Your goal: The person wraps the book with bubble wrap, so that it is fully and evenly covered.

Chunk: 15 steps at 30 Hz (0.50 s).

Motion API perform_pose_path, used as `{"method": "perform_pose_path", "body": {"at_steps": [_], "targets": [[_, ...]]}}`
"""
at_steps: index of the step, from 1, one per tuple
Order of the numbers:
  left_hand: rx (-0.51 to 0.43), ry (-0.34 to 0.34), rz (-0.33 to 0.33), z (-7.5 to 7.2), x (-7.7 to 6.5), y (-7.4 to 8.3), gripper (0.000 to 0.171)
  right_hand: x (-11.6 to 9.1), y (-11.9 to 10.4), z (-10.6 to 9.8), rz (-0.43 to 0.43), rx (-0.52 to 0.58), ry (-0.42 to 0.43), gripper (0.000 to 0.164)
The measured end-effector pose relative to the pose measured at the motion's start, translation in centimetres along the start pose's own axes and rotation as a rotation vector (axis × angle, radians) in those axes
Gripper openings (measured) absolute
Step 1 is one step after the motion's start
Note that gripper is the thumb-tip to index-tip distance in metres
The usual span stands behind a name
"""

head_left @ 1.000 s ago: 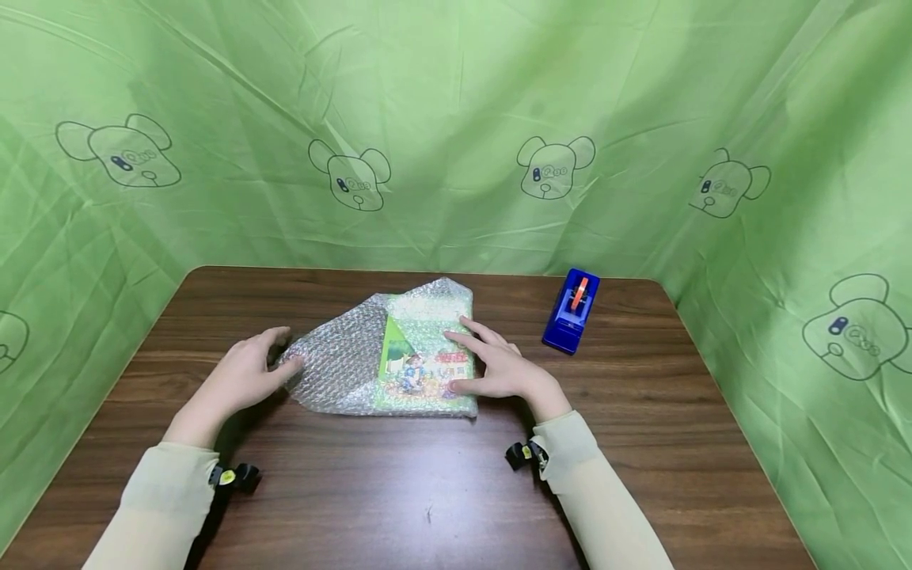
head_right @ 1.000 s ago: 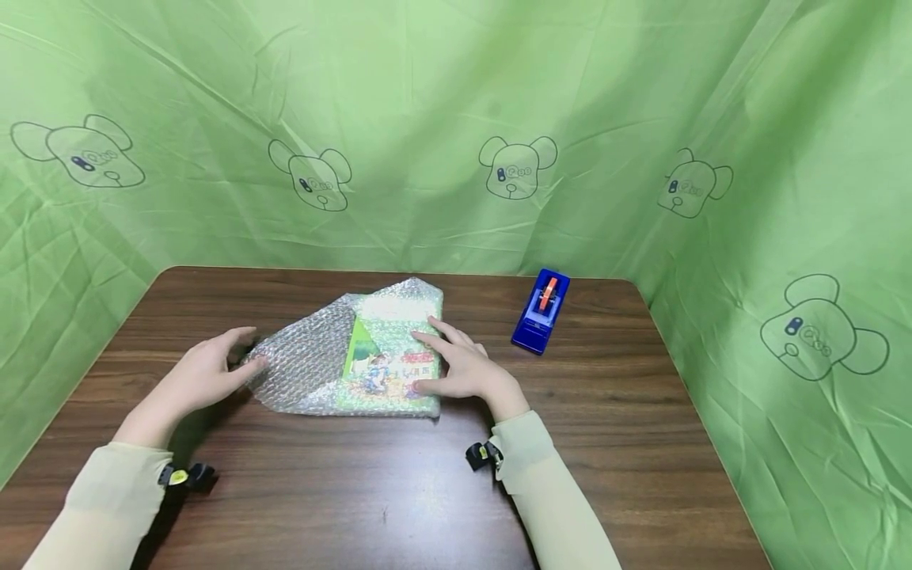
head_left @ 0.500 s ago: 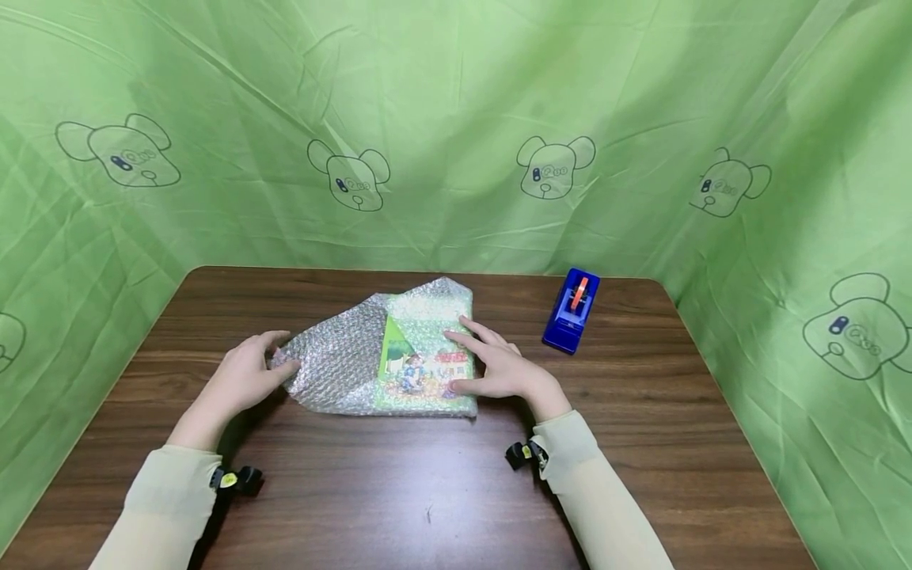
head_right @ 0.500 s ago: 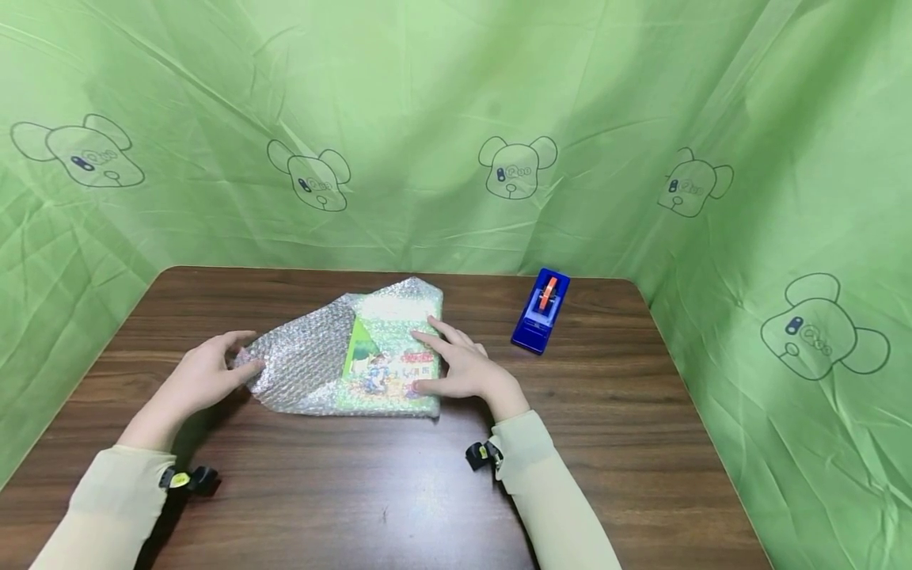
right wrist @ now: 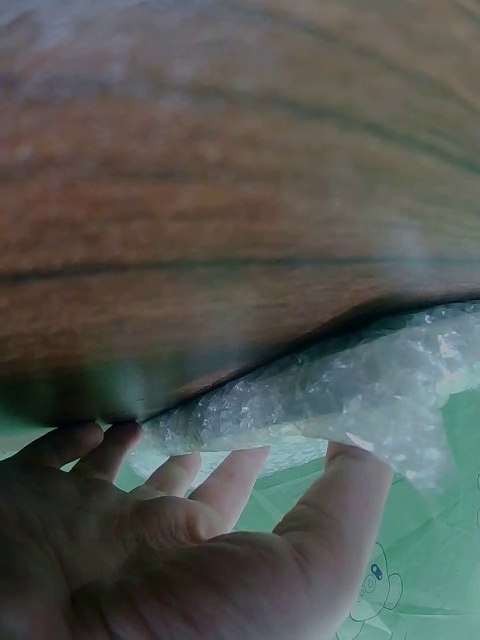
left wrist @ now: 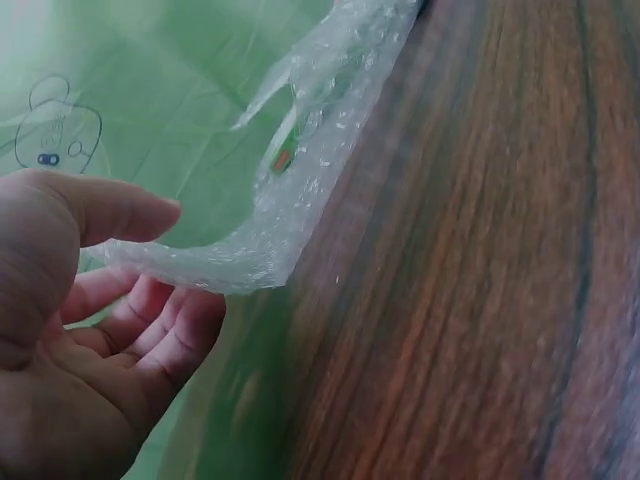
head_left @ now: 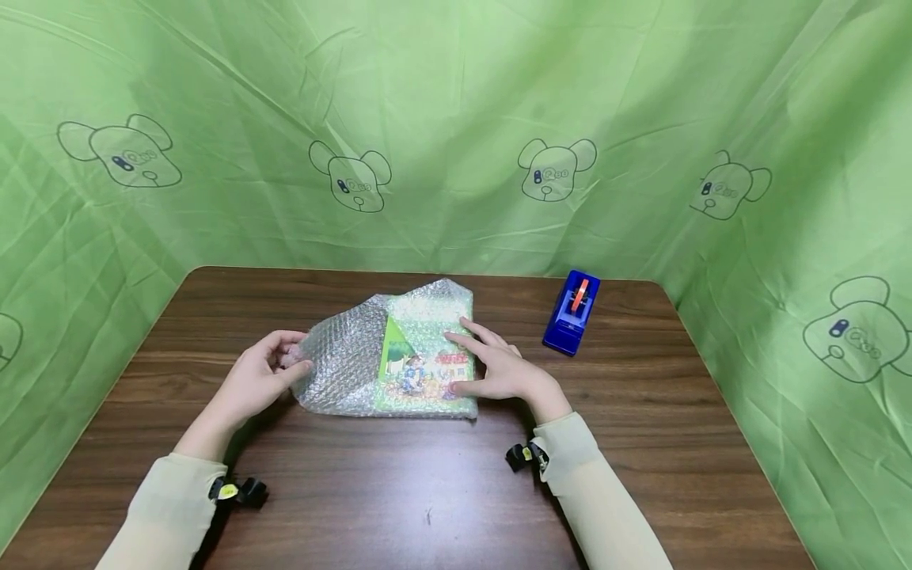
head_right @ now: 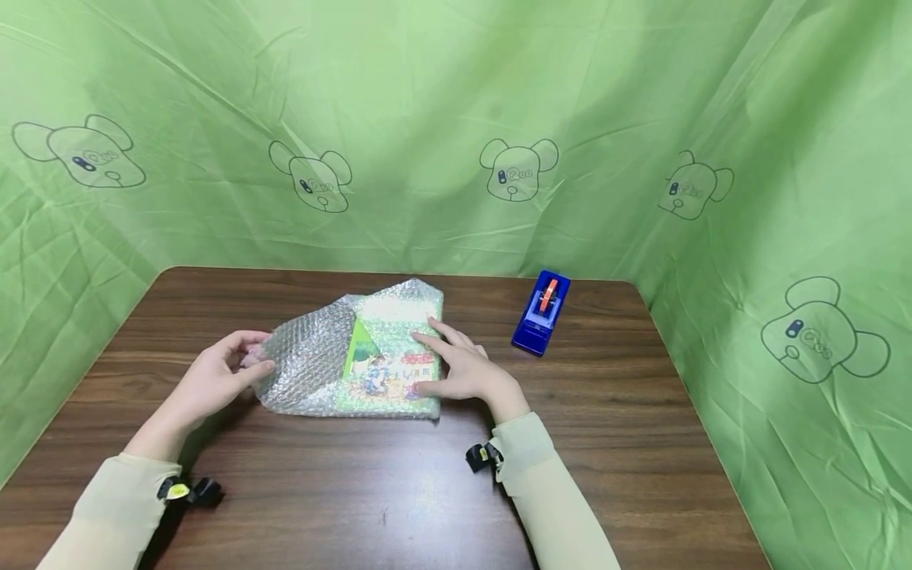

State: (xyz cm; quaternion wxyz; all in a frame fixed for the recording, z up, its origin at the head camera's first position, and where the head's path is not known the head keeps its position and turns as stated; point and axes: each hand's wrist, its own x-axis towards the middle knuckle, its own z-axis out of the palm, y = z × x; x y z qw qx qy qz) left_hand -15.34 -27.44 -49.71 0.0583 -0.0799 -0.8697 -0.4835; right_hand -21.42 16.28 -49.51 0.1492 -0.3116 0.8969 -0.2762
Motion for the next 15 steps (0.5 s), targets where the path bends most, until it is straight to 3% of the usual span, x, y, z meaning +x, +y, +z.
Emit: {"method": "perform_pose_path", "body": {"at_steps": [6, 15], "targets": [[0.053, 0.103, 0.088, 0.5, -0.1, 0.4, 0.027, 0.0, 0.1, 0.1, -0.006, 0.005, 0.006, 0.094], [0.044, 0.230, 0.095, 1.5, -0.2, 2.1, 0.016, 0.0, 0.0, 0.0, -0.003, -0.002, 0.005, 0.095]]}}
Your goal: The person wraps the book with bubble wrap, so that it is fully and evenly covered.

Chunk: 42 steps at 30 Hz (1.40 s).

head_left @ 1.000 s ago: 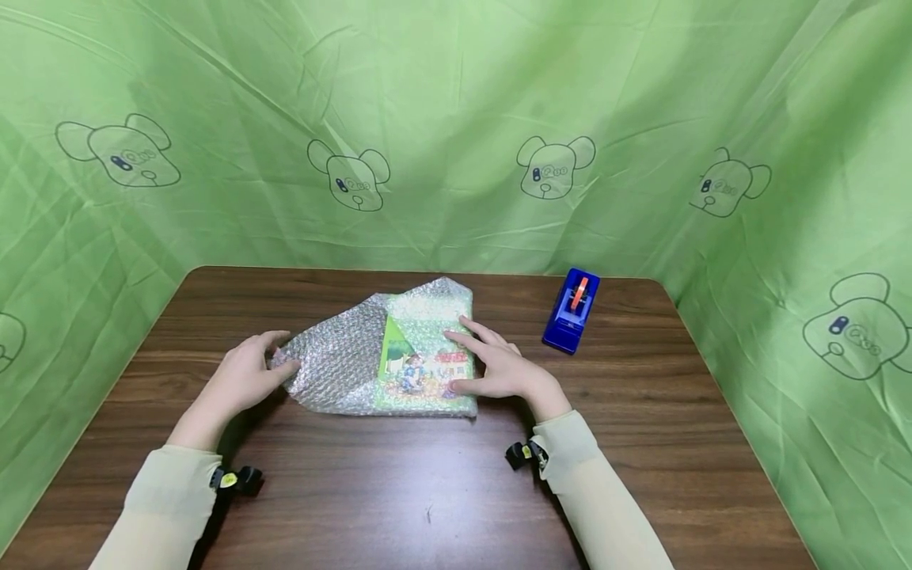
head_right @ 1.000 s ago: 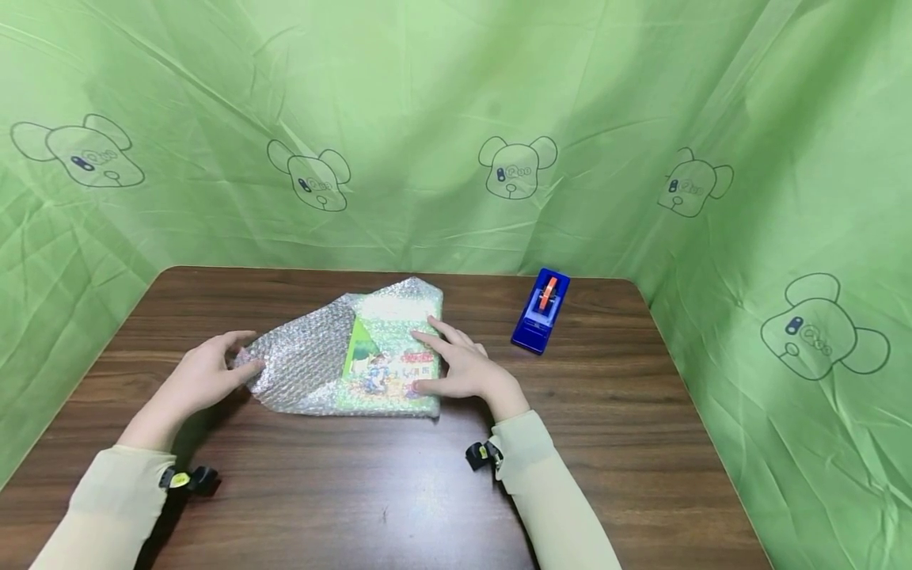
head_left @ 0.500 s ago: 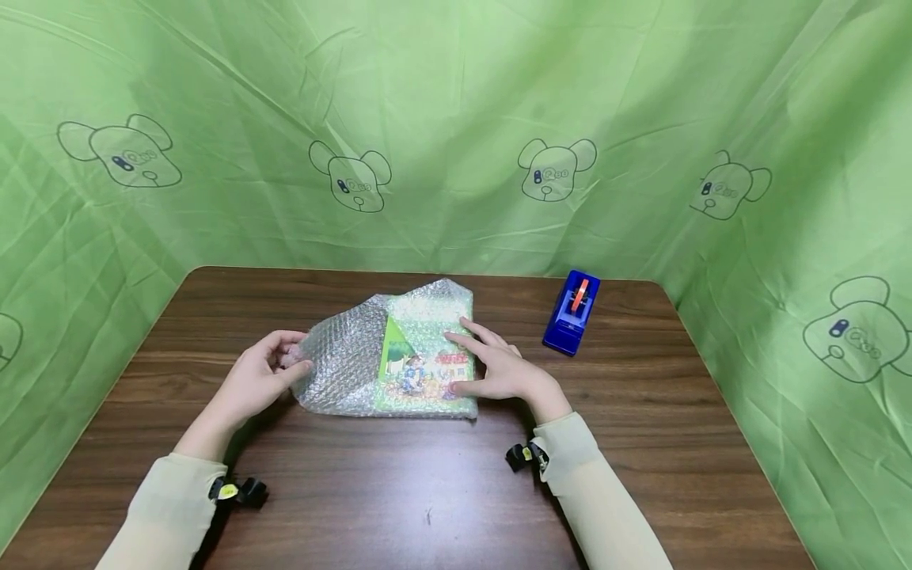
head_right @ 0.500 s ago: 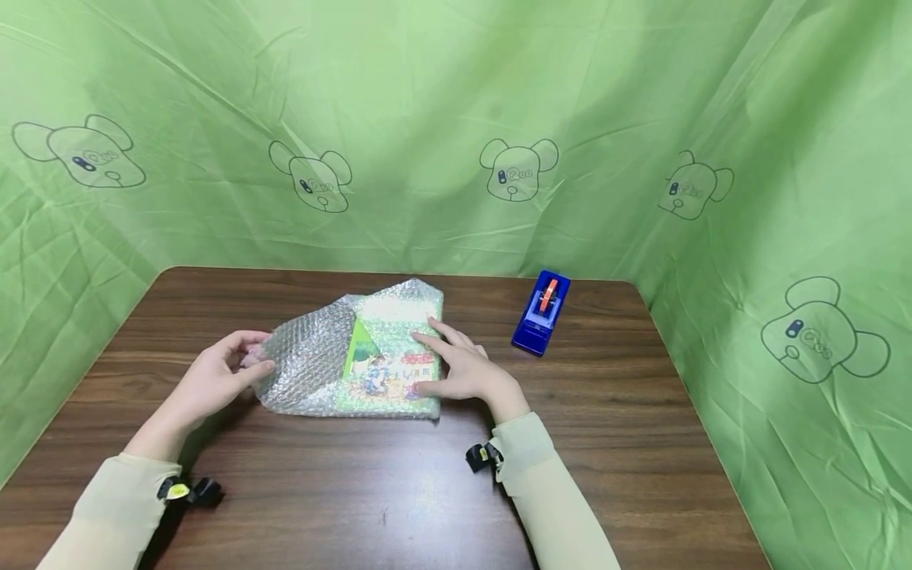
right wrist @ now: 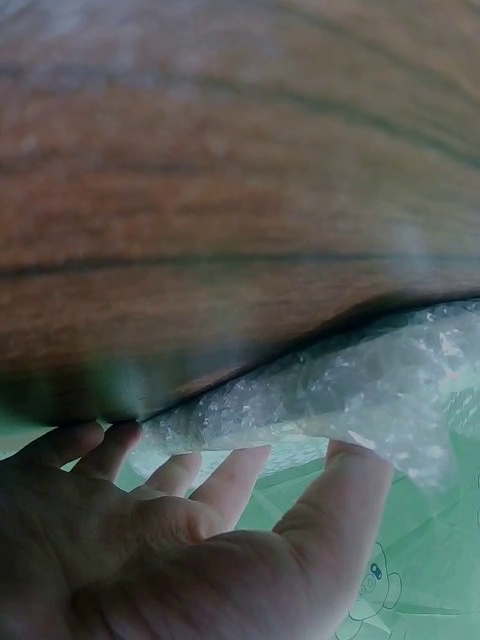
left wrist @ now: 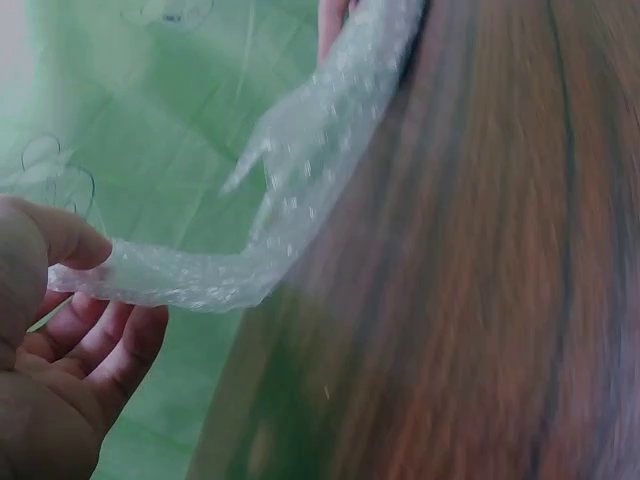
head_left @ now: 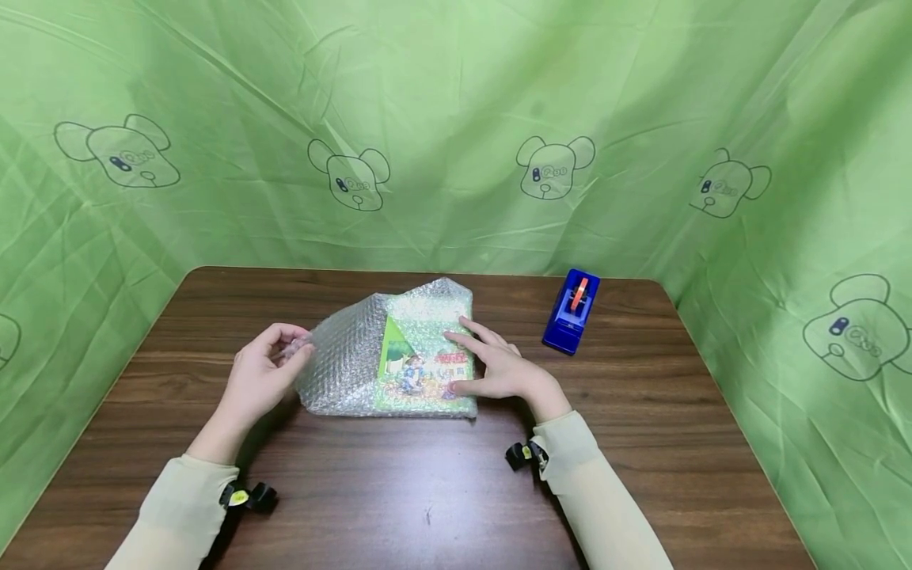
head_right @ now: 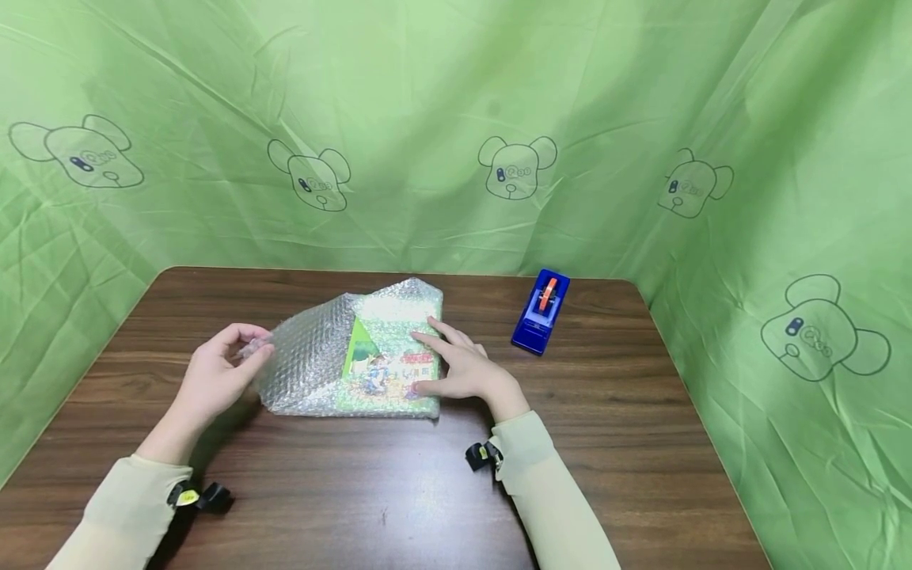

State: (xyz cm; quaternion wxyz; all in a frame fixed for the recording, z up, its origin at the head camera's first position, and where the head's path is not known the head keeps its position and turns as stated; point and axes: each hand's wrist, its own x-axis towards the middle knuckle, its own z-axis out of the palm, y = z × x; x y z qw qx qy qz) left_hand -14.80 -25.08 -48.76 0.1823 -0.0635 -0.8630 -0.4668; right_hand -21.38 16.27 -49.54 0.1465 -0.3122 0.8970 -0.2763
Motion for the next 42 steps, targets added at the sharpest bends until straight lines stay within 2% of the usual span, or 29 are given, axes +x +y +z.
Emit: {"method": "perform_pose_path", "body": {"at_steps": [4, 9, 14, 18, 24, 26, 32, 37, 42], "targets": [[-0.011, 0.051, -0.006, 0.3, 0.2, 1.2, 0.015, 0.1, 0.1, 0.1, 0.002, -0.006, 0.001, 0.095], [-0.054, 0.106, -0.051, 1.1, 0.6, 3.0, 0.017, 0.1, 0.2, 0.1, 0.008, -0.008, -0.004, 0.096], [-0.194, 0.160, -0.093, 2.5, 1.3, 4.9, 0.016, 0.1, 0.2, 0.1, 0.007, -0.010, -0.006, 0.096], [-0.307, 0.178, -0.097, 3.9, 1.9, 6.4, 0.013, 0.1, 0.1, 0.1, 0.007, -0.006, -0.007, 0.097], [-0.347, 0.200, -0.114, 5.6, 2.4, 8.5, 0.012, 0.2, 0.2, 0.1, 0.006, -0.004, -0.008, 0.096], [-0.350, 0.198, -0.114, 6.2, 2.5, 9.1, 0.011, 0.3, 0.2, 0.1, 0.006, -0.004, -0.006, 0.097], [-0.284, 0.168, -0.074, 8.2, 2.7, 10.3, 0.013, 0.3, 0.3, 0.1, 0.001, -0.003, -0.002, 0.097], [-0.222, 0.139, -0.074, 10.2, 2.5, 10.5, 0.013, 0.2, 0.3, 0.1, 0.004, -0.009, 0.000, 0.096], [-0.205, 0.080, -0.069, 12.1, 2.1, 10.6, 0.013, 0.2, 0.3, 0.1, 0.007, -0.015, 0.013, 0.096]]}}
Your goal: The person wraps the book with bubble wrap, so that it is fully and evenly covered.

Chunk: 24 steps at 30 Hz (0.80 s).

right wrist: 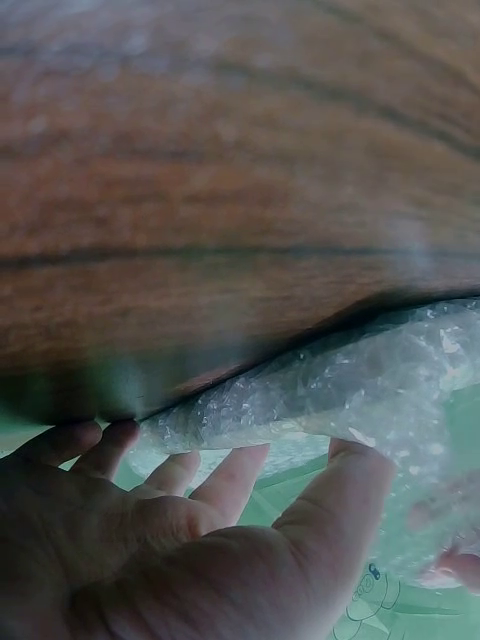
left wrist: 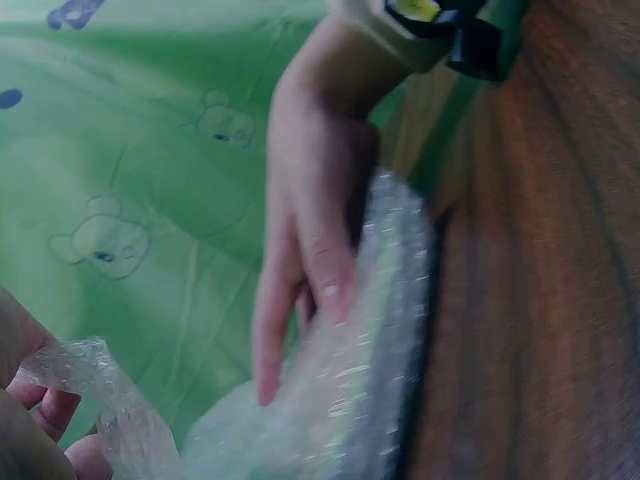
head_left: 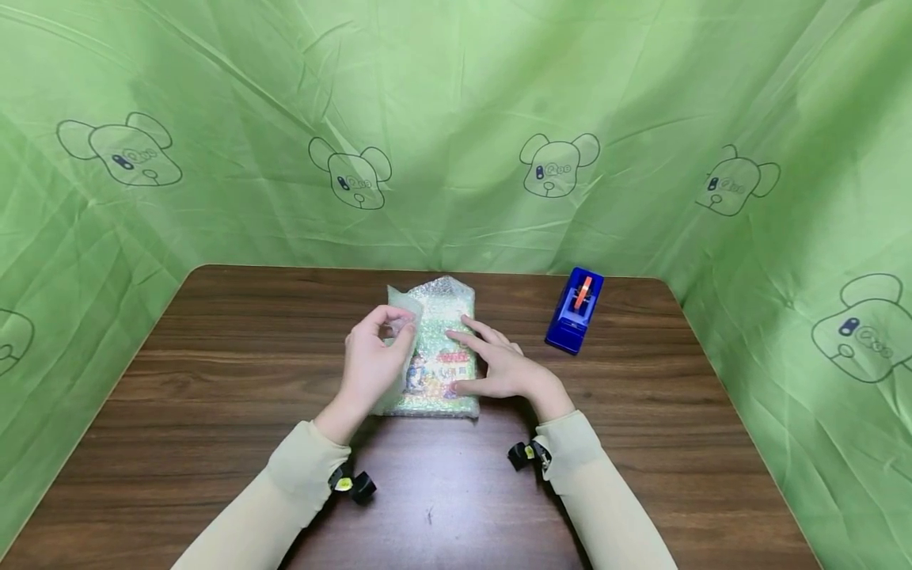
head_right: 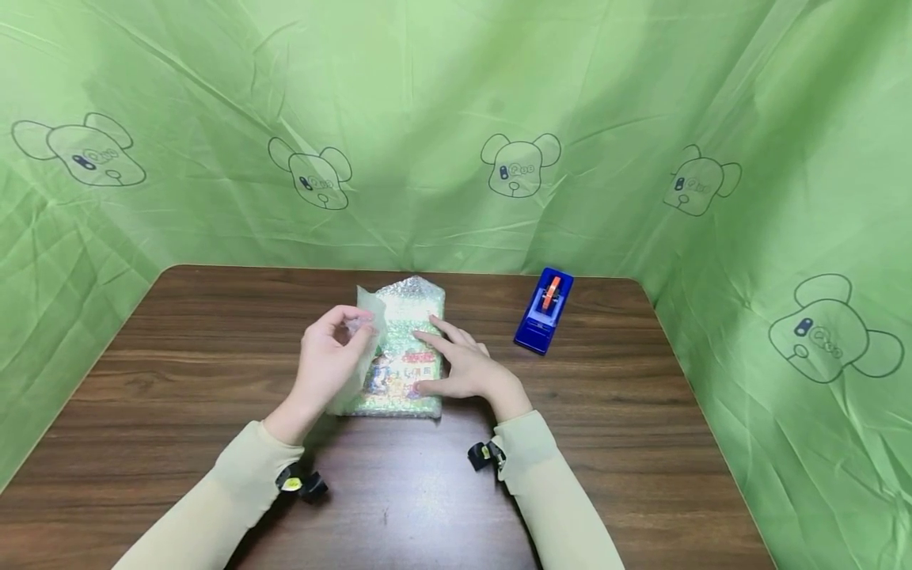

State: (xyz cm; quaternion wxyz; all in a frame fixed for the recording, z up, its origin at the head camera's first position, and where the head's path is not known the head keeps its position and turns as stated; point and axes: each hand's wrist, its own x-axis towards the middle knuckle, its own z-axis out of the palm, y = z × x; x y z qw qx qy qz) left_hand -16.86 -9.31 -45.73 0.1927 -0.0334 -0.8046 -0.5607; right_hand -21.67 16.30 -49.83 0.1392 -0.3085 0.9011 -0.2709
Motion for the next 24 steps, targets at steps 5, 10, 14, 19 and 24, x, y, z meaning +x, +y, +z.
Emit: {"method": "perform_pose_path", "body": {"at_steps": [5, 10, 14, 19, 24], "targets": [[0.015, -0.056, 0.001, 1.5, -0.5, -0.5, 0.010, 0.0, 0.0, -0.1, 0.006, -0.004, -0.001, 0.097], [0.050, -0.090, 0.005, 2.1, -0.7, -1.2, 0.009, 0.0, -0.2, -0.2, 0.003, -0.002, -0.003, 0.097], [0.061, -0.095, 0.014, 2.3, -0.8, -1.4, 0.009, 0.1, -0.3, -0.2, -0.005, 0.011, 0.002, 0.096], [0.052, -0.084, 0.007, 2.1, -0.8, -1.4, 0.009, 0.1, 0.0, -0.2, -0.040, -0.038, 0.045, 0.096], [0.033, -0.074, 0.000, 1.7, -0.6, -1.0, 0.008, 0.7, 0.2, -0.3, -0.042, -0.087, 0.085, 0.082]]}}
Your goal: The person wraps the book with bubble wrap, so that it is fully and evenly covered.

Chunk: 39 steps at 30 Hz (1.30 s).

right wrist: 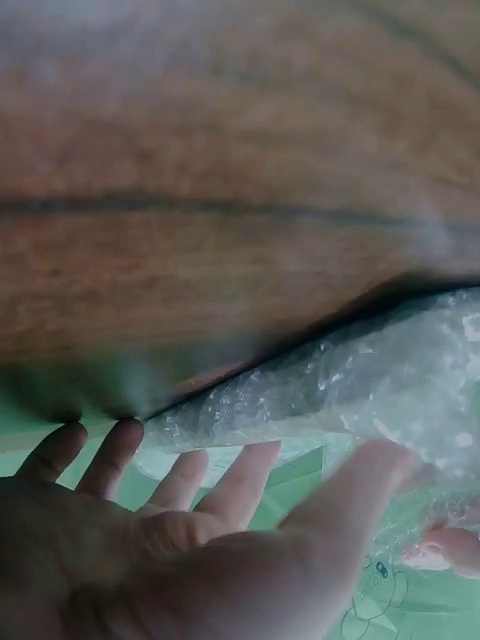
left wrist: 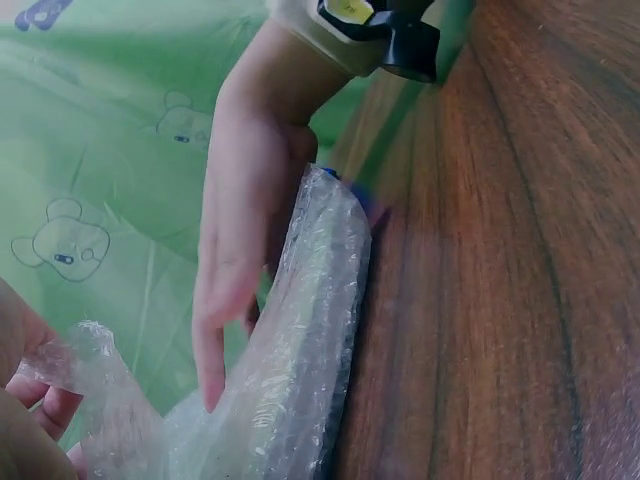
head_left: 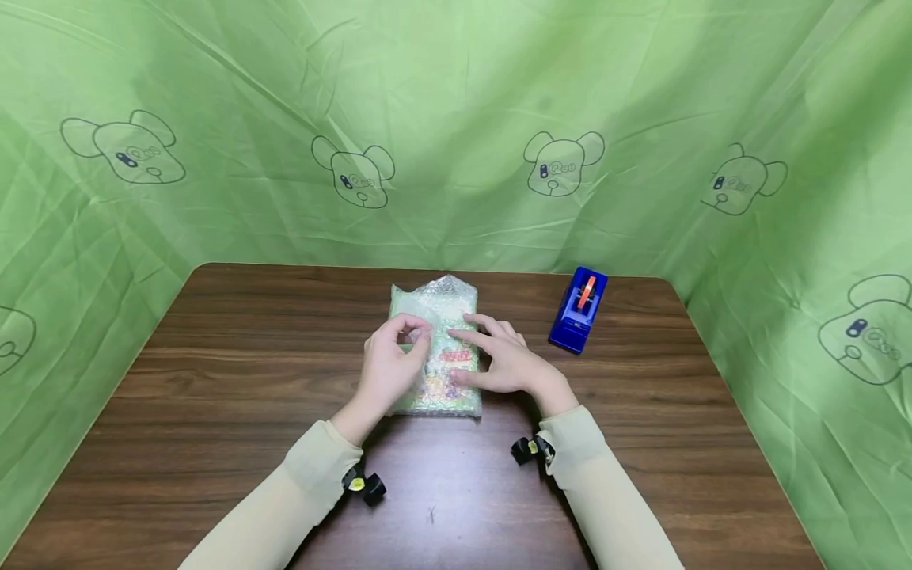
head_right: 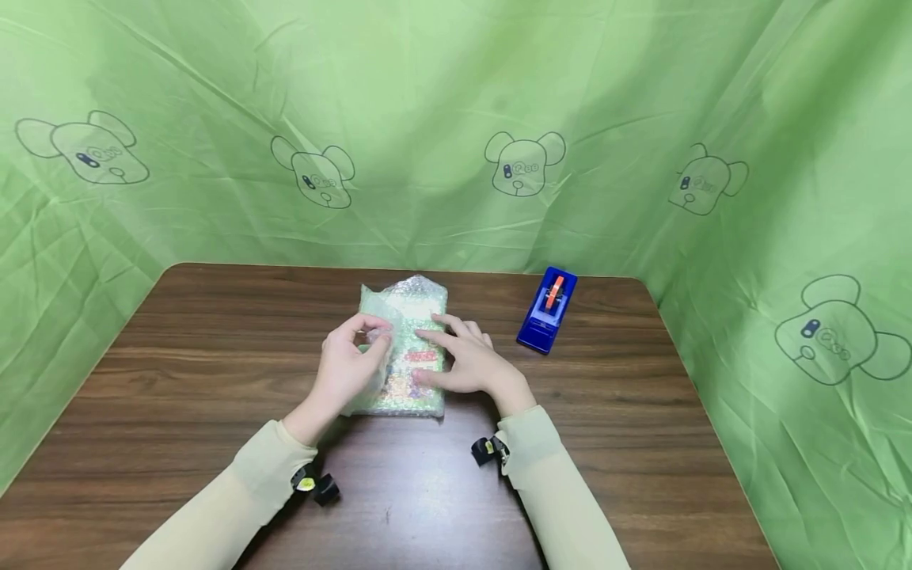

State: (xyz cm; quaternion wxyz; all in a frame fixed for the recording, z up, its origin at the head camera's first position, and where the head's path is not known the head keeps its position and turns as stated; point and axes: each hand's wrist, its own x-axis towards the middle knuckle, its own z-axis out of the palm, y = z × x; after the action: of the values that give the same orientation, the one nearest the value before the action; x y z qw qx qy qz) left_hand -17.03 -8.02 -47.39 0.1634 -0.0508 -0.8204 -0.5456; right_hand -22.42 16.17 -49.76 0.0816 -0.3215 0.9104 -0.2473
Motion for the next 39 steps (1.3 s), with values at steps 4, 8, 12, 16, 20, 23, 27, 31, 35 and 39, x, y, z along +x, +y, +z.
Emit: {"method": "perform_pose_path", "body": {"at_steps": [4, 8, 12, 16, 20, 23, 27, 31, 35, 39], "targets": [[0.000, 0.000, -0.008, -0.2, 0.0, 0.0, 0.008, 1.0, 0.0, -0.4, -0.024, -0.031, 0.028, 0.067], [-0.004, -0.008, -0.013, -0.4, 0.1, 0.0, 0.008, 2.3, -0.1, -1.1, -0.068, -0.082, 0.014, 0.062], [-0.011, -0.019, -0.015, -0.4, 0.1, 0.1, 0.009, 3.4, 0.2, -1.7, -0.109, -0.072, -0.062, 0.061], [-0.015, -0.024, -0.027, -0.4, 0.2, 0.1, 0.009, 4.2, 0.6, -2.0, -0.116, -0.094, -0.111, 0.069], [-0.017, -0.023, -0.034, -0.3, 0.2, 0.1, 0.009, 4.7, 0.9, -1.8, -0.111, -0.127, -0.116, 0.087], [-0.009, -0.038, -0.035, -0.2, 0.2, 0.0, 0.010, 4.7, 1.1, -1.7, -0.104, -0.129, -0.119, 0.095], [0.014, -0.089, -0.024, 0.1, 0.2, -0.3, 0.011, 4.7, 1.1, -1.6, -0.095, -0.117, -0.112, 0.095], [0.024, -0.156, -0.025, 0.3, 0.2, -0.7, 0.010, 4.6, 1.0, -1.6, -0.084, -0.098, -0.105, 0.095], [0.031, -0.208, -0.028, 0.5, 0.3, -1.0, 0.010, 4.5, 1.0, -1.6, -0.083, -0.081, -0.100, 0.094], [0.066, -0.269, -0.016, 0.5, 0.4, -1.2, 0.010, 4.5, 1.0, -1.7, -0.089, -0.070, -0.098, 0.094]]}}
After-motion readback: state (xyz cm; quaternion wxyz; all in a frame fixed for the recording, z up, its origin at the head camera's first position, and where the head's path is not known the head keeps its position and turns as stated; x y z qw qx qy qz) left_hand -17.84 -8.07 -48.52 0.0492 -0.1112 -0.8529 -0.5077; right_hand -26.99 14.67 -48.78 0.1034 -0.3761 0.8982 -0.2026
